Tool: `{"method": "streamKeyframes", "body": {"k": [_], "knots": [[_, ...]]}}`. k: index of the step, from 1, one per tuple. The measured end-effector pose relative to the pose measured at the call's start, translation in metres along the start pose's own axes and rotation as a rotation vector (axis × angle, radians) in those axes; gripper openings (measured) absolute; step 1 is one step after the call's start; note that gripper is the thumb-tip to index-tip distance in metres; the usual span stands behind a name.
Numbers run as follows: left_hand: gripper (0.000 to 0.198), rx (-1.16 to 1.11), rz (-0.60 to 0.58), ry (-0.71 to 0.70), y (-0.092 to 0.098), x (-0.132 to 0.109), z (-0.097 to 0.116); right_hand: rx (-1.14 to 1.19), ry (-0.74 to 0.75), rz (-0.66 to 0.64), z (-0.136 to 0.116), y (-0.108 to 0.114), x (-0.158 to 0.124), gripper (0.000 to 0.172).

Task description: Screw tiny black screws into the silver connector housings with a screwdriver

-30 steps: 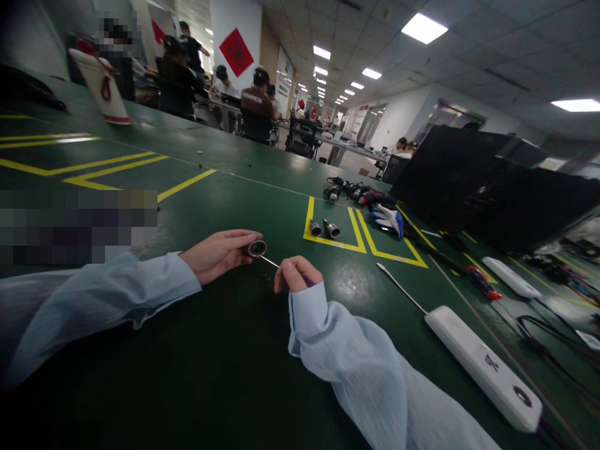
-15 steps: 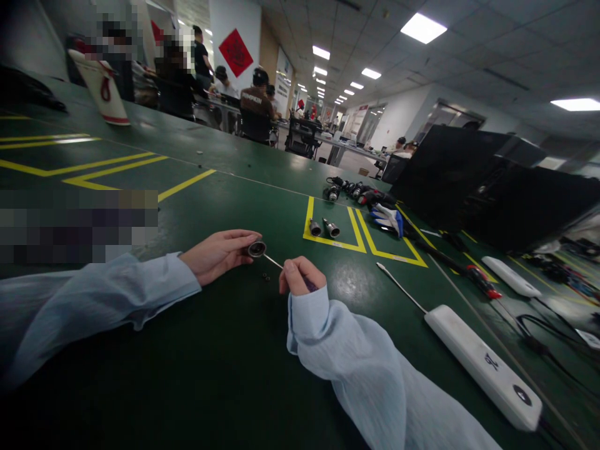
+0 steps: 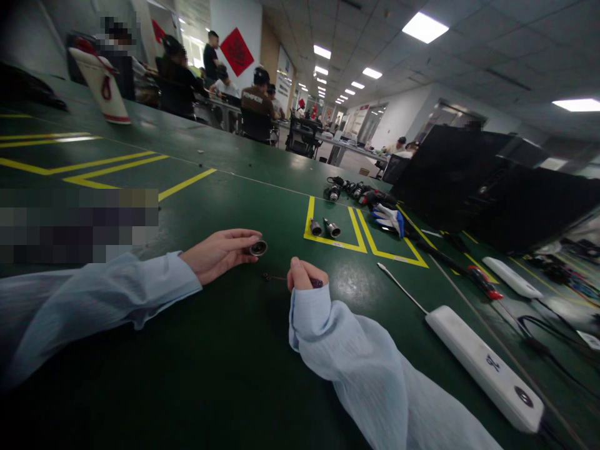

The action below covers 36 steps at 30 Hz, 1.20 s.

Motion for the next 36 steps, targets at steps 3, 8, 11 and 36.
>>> {"method": "streamKeyframes", "body": {"k": [3, 8, 11, 36], "knots": [[0.017, 0.004, 0.006, 0.001, -0.001, -0.001, 0.000, -0.033, -0.004, -0.002, 0.002, -0.001, 0.001, 0.045], [0.020, 0.024, 0.006, 0.006, 0.000, -0.002, 0.001, -0.120, 0.006, -0.108, -0.007, 0.001, 0.007, 0.044], [0.020, 0.030, 0.001, 0.014, -0.001, -0.002, 0.002, -0.175, -0.055, -0.289, -0.020, 0.007, 0.014, 0.046], [0.027, -0.026, -0.071, 0.072, 0.003, 0.001, 0.000, -0.243, 0.275, -0.076, 0.012, -0.009, -0.004, 0.016]]}}
Point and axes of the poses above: each hand's wrist, its own x-axis towards the middle knuckle, its own y-axis out of the back of the hand, z = x × y, the point moved 1 cm from there along x, towards the middle knuckle, and after that the axes turned 10 degrees about -x, right-handed, at the moved point
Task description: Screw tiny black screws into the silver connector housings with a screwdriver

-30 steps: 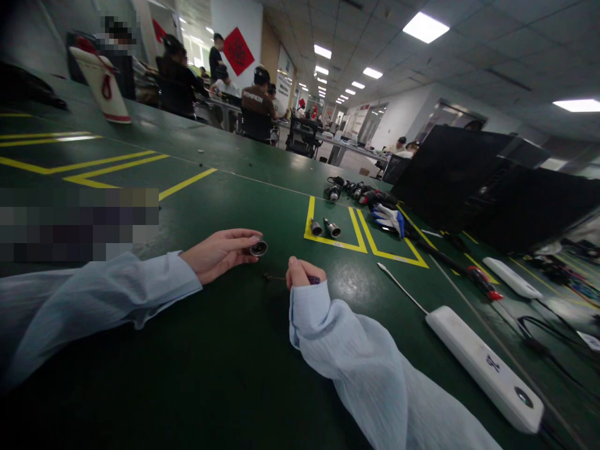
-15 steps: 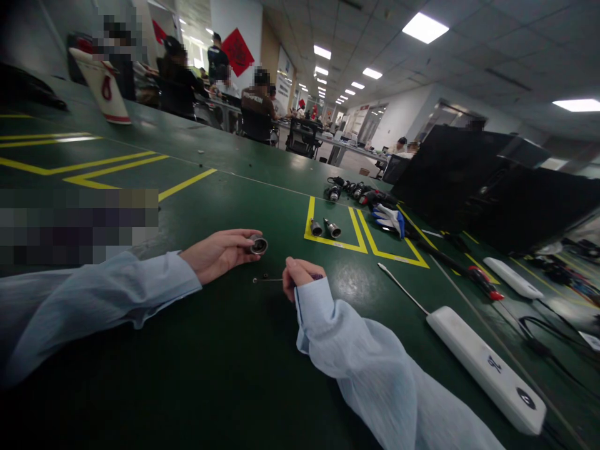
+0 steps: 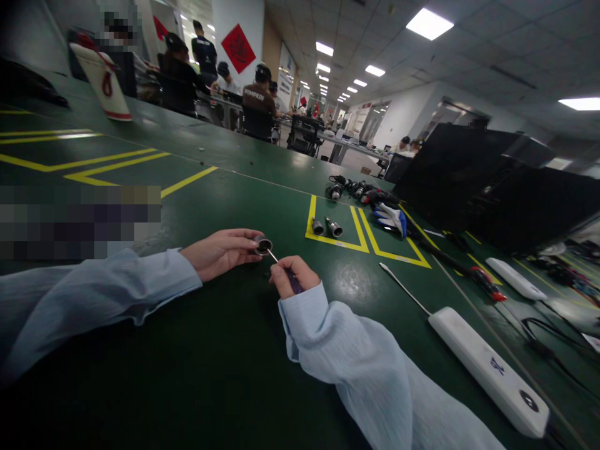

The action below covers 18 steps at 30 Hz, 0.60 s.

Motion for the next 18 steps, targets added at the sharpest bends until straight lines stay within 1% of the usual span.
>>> {"method": "streamKeyframes", "body": {"k": [3, 8, 13, 16, 18], "knots": [[0.028, 0.019, -0.023, -0.007, 0.001, 0.000, -0.001, -0.042, 0.012, -0.010, -0.002, 0.001, 0.000, 0.016], [0.036, 0.115, -0.015, -0.033, -0.004, -0.005, -0.001, -0.092, 0.036, -0.004, -0.004, 0.001, 0.000, 0.016], [0.031, 0.259, 0.025, -0.116, -0.008, -0.007, -0.006, -0.111, 0.038, 0.006, -0.003, -0.001, -0.001, 0.016], [0.032, 0.365, 0.061, -0.173, -0.008, -0.006, -0.011, -0.114, 0.040, 0.003, -0.003, -0.001, -0.001, 0.016], [0.035, 0.432, 0.060, -0.201, -0.009, -0.005, -0.012, -0.128, 0.057, -0.001, -0.004, -0.002, -0.001, 0.016]]}}
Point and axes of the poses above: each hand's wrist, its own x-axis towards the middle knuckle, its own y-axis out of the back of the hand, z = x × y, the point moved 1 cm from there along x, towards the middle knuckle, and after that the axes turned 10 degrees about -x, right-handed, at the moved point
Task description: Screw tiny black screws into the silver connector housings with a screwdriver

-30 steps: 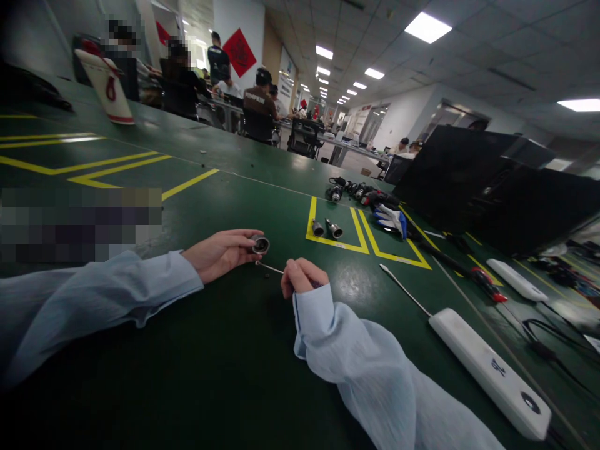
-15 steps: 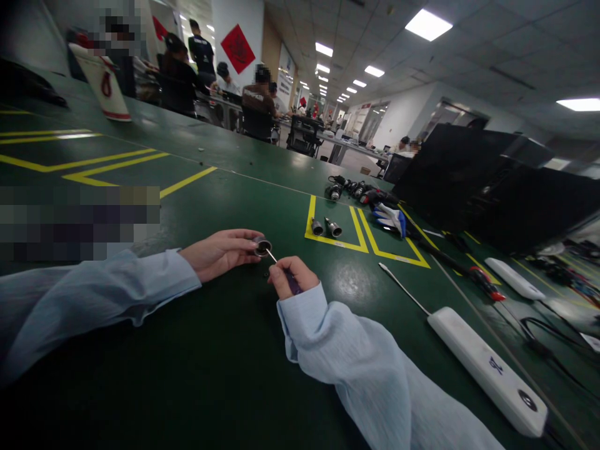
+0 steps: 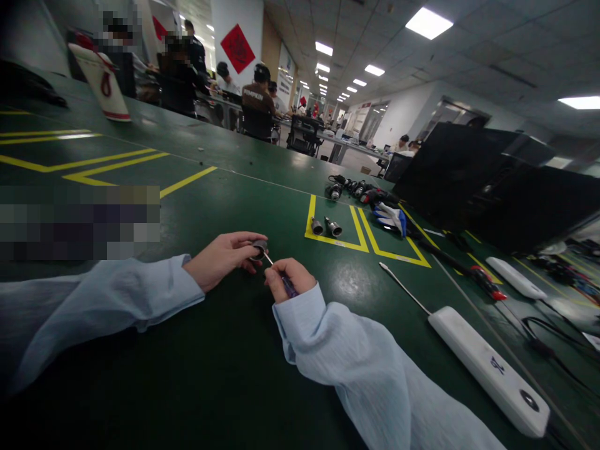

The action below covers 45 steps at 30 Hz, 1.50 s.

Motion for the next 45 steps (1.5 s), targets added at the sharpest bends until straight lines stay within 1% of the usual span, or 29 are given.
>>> {"method": "streamKeyframes", "body": {"k": [3, 6, 9, 14, 21, 24, 26, 30, 33, 36, 40, 45], "knots": [[0.037, 0.086, -0.009, -0.020, -0.001, -0.001, -0.001, -0.032, 0.030, -0.005, -0.001, 0.000, 0.000, 0.016], [0.039, 0.142, 0.006, -0.035, -0.002, -0.001, 0.000, -0.060, 0.037, -0.009, -0.001, -0.001, 0.000, 0.016], [0.042, 0.166, 0.000, -0.037, -0.002, -0.001, 0.001, -0.090, 0.048, 0.003, -0.003, 0.000, -0.001, 0.016], [0.044, 0.206, -0.031, -0.037, -0.001, -0.001, 0.003, -0.185, 0.110, 0.042, -0.006, 0.002, -0.002, 0.017], [0.041, 0.221, -0.032, -0.051, -0.001, -0.002, 0.003, -0.218, 0.156, 0.047, -0.008, 0.002, -0.002, 0.019], [0.040, 0.197, -0.022, -0.046, -0.001, -0.003, 0.004, -0.195, 0.128, 0.049, -0.007, 0.002, -0.002, 0.019], [0.040, 0.159, -0.010, -0.031, -0.001, -0.002, 0.004, -0.123, 0.098, 0.062, -0.007, 0.005, -0.003, 0.020], [0.043, 0.040, 0.022, 0.018, 0.000, 0.000, 0.003, 0.009, 0.031, 0.083, -0.008, 0.013, -0.002, 0.033], [0.043, -0.029, 0.039, 0.034, 0.001, 0.001, 0.003, 0.095, -0.084, 0.027, -0.008, 0.016, 0.000, 0.040], [0.038, -0.051, 0.053, 0.048, 0.000, 0.002, 0.005, 0.151, -0.165, -0.016, -0.008, 0.016, 0.002, 0.040], [0.033, -0.059, 0.061, 0.064, -0.001, 0.002, 0.007, 0.136, -0.134, -0.032, -0.006, 0.013, 0.003, 0.040], [0.032, -0.069, 0.054, 0.062, -0.001, 0.001, 0.007, 0.095, -0.097, -0.026, -0.004, 0.012, 0.003, 0.040]]}}
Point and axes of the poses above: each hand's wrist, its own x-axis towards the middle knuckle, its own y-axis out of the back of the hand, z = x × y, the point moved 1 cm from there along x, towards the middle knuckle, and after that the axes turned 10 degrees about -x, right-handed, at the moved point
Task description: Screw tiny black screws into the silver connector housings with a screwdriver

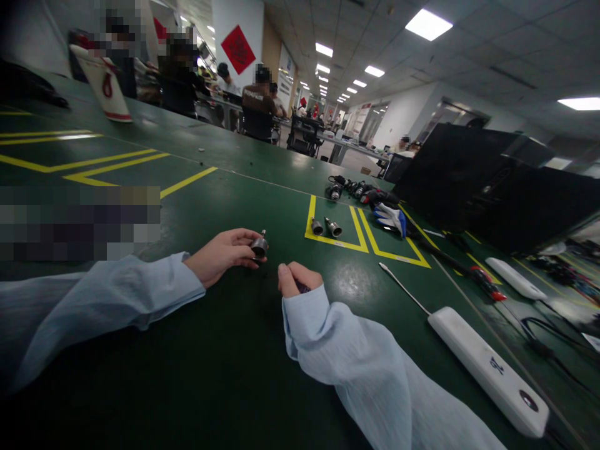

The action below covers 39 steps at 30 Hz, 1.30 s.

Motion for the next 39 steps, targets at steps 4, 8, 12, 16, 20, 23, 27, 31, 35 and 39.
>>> {"method": "streamKeyframes", "body": {"k": [4, 8, 12, 16, 20, 23, 27, 31, 35, 39], "knots": [[0.033, -0.015, -0.015, 0.004, 0.0009, -0.0004, -0.0004, 0.022, -0.027, -0.020, -0.0004, 0.0019, 0.0015, 0.040], [0.034, -0.046, -0.032, 0.000, 0.0024, 0.0004, -0.0016, 0.138, -0.111, 0.008, -0.0005, 0.0040, 0.0033, 0.039], [0.035, -0.041, -0.053, 0.010, 0.0033, 0.0008, -0.0020, 0.203, -0.152, 0.045, 0.0011, 0.0040, 0.0037, 0.039], [0.034, -0.032, -0.067, 0.005, 0.0028, 0.0002, -0.0015, 0.219, -0.162, 0.024, 0.0049, 0.0016, 0.0038, 0.039], [0.033, -0.040, -0.092, -0.018, 0.0022, -0.0004, -0.0022, 0.217, -0.171, -0.009, 0.0085, -0.0005, 0.0047, 0.040], [0.034, -0.072, -0.143, -0.029, 0.0023, -0.0011, -0.0040, 0.208, -0.162, -0.016, 0.0092, -0.0014, 0.0056, 0.041], [0.037, -0.083, -0.190, -0.033, 0.0023, -0.0034, -0.0053, 0.198, -0.150, -0.018, 0.0081, -0.0029, 0.0067, 0.042], [0.037, -0.028, -0.188, -0.002, 0.0005, -0.0061, -0.0036, 0.206, -0.159, -0.015, 0.0061, -0.0042, 0.0067, 0.041], [0.036, 0.010, -0.198, 0.013, -0.0012, -0.0073, -0.0017, 0.212, -0.194, 0.006, 0.0044, -0.0040, 0.0061, 0.040], [0.035, 0.016, -0.216, 0.015, -0.0009, -0.0066, -0.0025, 0.226, -0.206, 0.044, 0.0033, -0.0022, 0.0056, 0.039]]}}
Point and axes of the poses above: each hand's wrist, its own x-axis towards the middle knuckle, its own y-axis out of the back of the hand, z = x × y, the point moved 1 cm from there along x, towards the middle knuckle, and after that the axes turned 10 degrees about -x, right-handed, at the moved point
